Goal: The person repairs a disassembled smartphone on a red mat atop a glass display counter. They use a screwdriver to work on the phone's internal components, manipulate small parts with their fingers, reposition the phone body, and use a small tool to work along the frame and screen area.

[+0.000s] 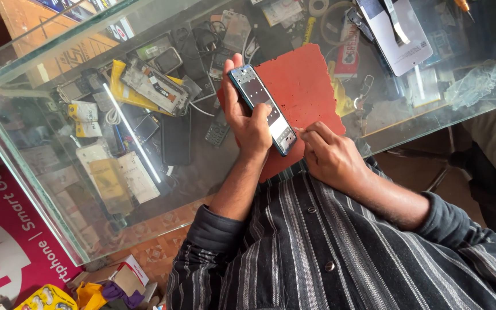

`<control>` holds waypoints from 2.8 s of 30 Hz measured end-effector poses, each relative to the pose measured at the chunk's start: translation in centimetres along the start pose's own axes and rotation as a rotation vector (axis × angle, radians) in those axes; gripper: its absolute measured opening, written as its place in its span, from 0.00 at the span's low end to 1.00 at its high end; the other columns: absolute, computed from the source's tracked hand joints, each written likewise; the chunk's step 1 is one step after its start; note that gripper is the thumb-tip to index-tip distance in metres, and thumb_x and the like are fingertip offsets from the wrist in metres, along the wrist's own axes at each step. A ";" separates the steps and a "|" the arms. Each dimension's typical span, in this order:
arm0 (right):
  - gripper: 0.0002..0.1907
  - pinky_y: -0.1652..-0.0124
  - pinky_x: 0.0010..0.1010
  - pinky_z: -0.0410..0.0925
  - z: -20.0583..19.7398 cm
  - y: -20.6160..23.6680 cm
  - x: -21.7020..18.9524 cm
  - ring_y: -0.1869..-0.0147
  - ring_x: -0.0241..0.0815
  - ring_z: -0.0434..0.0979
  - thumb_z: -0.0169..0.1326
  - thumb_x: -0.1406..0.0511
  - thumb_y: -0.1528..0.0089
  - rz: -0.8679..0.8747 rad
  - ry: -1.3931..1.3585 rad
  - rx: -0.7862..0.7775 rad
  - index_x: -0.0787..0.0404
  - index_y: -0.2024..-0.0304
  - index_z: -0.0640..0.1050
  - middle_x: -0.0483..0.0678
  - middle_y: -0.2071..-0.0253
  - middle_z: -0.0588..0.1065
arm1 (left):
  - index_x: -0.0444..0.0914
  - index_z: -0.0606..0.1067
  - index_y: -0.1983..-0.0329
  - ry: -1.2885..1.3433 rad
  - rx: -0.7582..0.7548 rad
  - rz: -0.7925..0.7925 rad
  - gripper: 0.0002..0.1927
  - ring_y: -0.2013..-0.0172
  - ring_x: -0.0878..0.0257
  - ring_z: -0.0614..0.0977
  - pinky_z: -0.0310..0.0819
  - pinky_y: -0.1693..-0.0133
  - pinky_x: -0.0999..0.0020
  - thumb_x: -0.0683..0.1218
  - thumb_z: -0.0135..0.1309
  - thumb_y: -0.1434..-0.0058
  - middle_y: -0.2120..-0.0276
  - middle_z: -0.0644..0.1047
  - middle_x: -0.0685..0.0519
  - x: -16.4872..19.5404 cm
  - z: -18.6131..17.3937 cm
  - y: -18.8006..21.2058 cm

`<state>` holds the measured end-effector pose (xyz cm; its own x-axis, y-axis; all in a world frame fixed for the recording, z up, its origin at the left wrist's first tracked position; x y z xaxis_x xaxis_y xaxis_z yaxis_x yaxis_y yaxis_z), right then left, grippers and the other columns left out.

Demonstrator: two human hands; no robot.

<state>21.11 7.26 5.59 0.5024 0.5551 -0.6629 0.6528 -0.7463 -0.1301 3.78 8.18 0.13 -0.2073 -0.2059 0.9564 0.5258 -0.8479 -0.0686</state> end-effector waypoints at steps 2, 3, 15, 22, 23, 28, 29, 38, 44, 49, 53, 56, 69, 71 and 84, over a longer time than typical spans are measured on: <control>0.09 0.70 0.41 0.73 0.1 0.0 0.1 0.66 0.55 0.79 0.54 0.75 0.42 0.016 0.025 -0.031 0.67 0.58 0.76 0.53 0.60 0.75 | 0.32 0.49 0.19 0.010 0.008 -0.017 0.48 0.22 0.56 0.59 0.53 0.23 0.61 0.30 0.40 0.47 0.21 0.56 0.45 -0.1 -0.1 0.0; 0.09 0.70 0.41 0.73 0.1 -0.2 0.1 0.66 0.55 0.79 0.55 0.75 0.41 0.020 0.011 -0.021 0.67 0.58 0.76 0.52 0.60 0.75 | 0.32 0.49 0.19 0.001 0.011 -0.015 0.48 0.22 0.57 0.59 0.53 0.23 0.62 0.30 0.40 0.47 0.21 0.56 0.46 -0.1 -0.2 0.0; 0.09 0.69 0.43 0.72 -0.1 -0.7 0.2 0.66 0.58 0.79 0.54 0.75 0.41 0.048 -0.034 -0.032 0.68 0.57 0.76 0.54 0.58 0.76 | 0.31 0.50 0.19 0.044 0.026 -0.033 0.48 0.26 0.60 0.62 0.58 0.27 0.65 0.29 0.41 0.48 0.22 0.57 0.46 -0.4 -0.2 -0.1; 0.09 0.70 0.44 0.72 0.0 -1.5 0.3 0.68 0.58 0.78 0.54 0.75 0.41 0.076 -0.039 -0.050 0.68 0.58 0.76 0.55 0.59 0.76 | 0.31 0.50 0.20 0.031 0.024 -0.021 0.48 0.26 0.59 0.62 0.58 0.26 0.64 0.30 0.40 0.48 0.22 0.58 0.45 -0.3 -0.2 0.0; 0.08 0.70 0.44 0.72 -0.4 -1.5 0.1 0.68 0.58 0.78 0.54 0.75 0.41 0.064 -0.070 -0.010 0.68 0.58 0.76 0.56 0.58 0.76 | 0.31 0.50 0.20 0.040 0.028 -0.020 0.48 0.26 0.59 0.63 0.58 0.27 0.64 0.30 0.40 0.49 0.22 0.58 0.45 -0.4 -0.2 -0.1; 0.12 0.70 0.44 0.72 -0.1 -1.8 0.2 0.67 0.58 0.78 0.53 0.75 0.42 0.085 -0.025 -0.092 0.67 0.55 0.77 0.54 0.61 0.75 | 0.30 0.51 0.20 -0.018 0.030 -0.017 0.48 0.25 0.58 0.62 0.57 0.26 0.63 0.30 0.40 0.50 0.23 0.59 0.45 -0.4 -0.3 0.1; 0.14 0.69 0.44 0.72 0.1 -2.1 0.3 0.67 0.58 0.78 0.53 0.76 0.42 0.084 -0.027 -0.093 0.66 0.54 0.78 0.54 0.62 0.75 | 0.30 0.51 0.20 -0.021 0.028 -0.019 0.48 0.25 0.58 0.62 0.57 0.26 0.63 0.30 0.40 0.50 0.23 0.59 0.45 -0.4 -0.4 0.0; 0.11 0.71 0.42 0.72 0.5 -2.5 -0.2 0.67 0.56 0.78 0.55 0.75 0.44 0.039 0.029 -0.110 0.68 0.58 0.76 0.53 0.61 0.74 | 0.30 0.52 0.20 -0.096 0.020 0.020 0.48 0.25 0.58 0.62 0.56 0.25 0.63 0.30 0.41 0.50 0.23 0.60 0.44 0.0 -0.3 0.1; 0.11 0.70 0.40 0.72 0.1 -4.0 -0.6 0.64 0.54 0.79 0.54 0.76 0.42 -0.087 -0.010 0.017 0.68 0.56 0.75 0.53 0.57 0.74 | 0.31 0.51 0.21 0.019 0.037 -0.029 0.47 0.27 0.60 0.63 0.58 0.28 0.63 0.30 0.42 0.49 0.23 0.59 0.46 -0.4 -0.3 -0.1; 0.13 0.70 0.42 0.72 0.1 -3.1 -0.3 0.66 0.55 0.78 0.54 0.75 0.44 -0.031 0.017 -0.067 0.68 0.55 0.76 0.53 0.61 0.74 | 0.31 0.54 0.21 -0.118 0.030 0.020 0.47 0.28 0.60 0.63 0.57 0.26 0.63 0.30 0.41 0.49 0.25 0.62 0.46 0.4 -0.3 -0.1; 0.12 0.70 0.41 0.72 0.0 -4.0 -0.2 0.66 0.56 0.78 0.53 0.76 0.41 -0.060 -0.015 -0.005 0.67 0.54 0.76 0.53 0.60 0.74 | 0.32 0.55 0.22 -0.126 0.035 0.005 0.46 0.29 0.60 0.64 0.58 0.27 0.64 0.30 0.42 0.49 0.25 0.62 0.47 0.5 -0.2 0.0; 0.13 0.70 0.43 0.71 0.9 -5.8 0.3 0.67 0.56 0.77 0.54 0.76 0.40 -0.092 0.012 0.014 0.66 0.53 0.77 0.53 0.63 0.73 | 0.33 0.56 0.22 -0.172 0.043 0.029 0.46 0.28 0.59 0.64 0.59 0.27 0.63 0.29 0.43 0.49 0.26 0.63 0.46 0.7 -0.3 -0.1; 0.15 0.69 0.43 0.71 2.3 -10.5 1.6 0.65 0.56 0.77 0.56 0.76 0.41 -0.187 -0.083 0.117 0.65 0.51 0.77 0.52 0.62 0.73 | 0.31 0.54 0.22 0.017 0.021 0.021 0.48 0.28 0.57 0.67 0.66 0.31 0.63 0.28 0.42 0.51 0.26 0.63 0.45 -0.3 -0.8 -0.3; 0.16 0.69 0.43 0.71 2.4 -10.8 1.8 0.65 0.56 0.77 0.56 0.75 0.41 -0.194 -0.108 0.117 0.64 0.50 0.78 0.53 0.61 0.74 | 0.30 0.54 0.22 0.036 0.021 0.023 0.48 0.28 0.56 0.67 0.64 0.29 0.62 0.29 0.42 0.51 0.26 0.64 0.45 -0.4 -0.9 -0.3; 0.11 0.66 0.41 0.74 2.5 -11.2 2.0 0.62 0.54 0.80 0.56 0.75 0.37 -0.217 -0.099 0.139 0.65 0.52 0.76 0.52 0.55 0.76 | 0.31 0.54 0.22 -0.003 0.014 0.035 0.49 0.28 0.53 0.68 0.64 0.27 0.57 0.31 0.43 0.53 0.28 0.64 0.43 0.0 -0.7 -0.3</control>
<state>13.40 15.85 3.89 0.2972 0.6737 -0.6766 0.6512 -0.6613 -0.3724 3.06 8.07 -0.09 -0.1863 -0.2342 0.9542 0.5440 -0.8333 -0.0983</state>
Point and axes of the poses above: each hand's wrist, its own y-axis away from the middle knuckle, its own z-axis out of the palm, x = y × z, the point moved 8 cm from there along -y, towards the middle knuckle
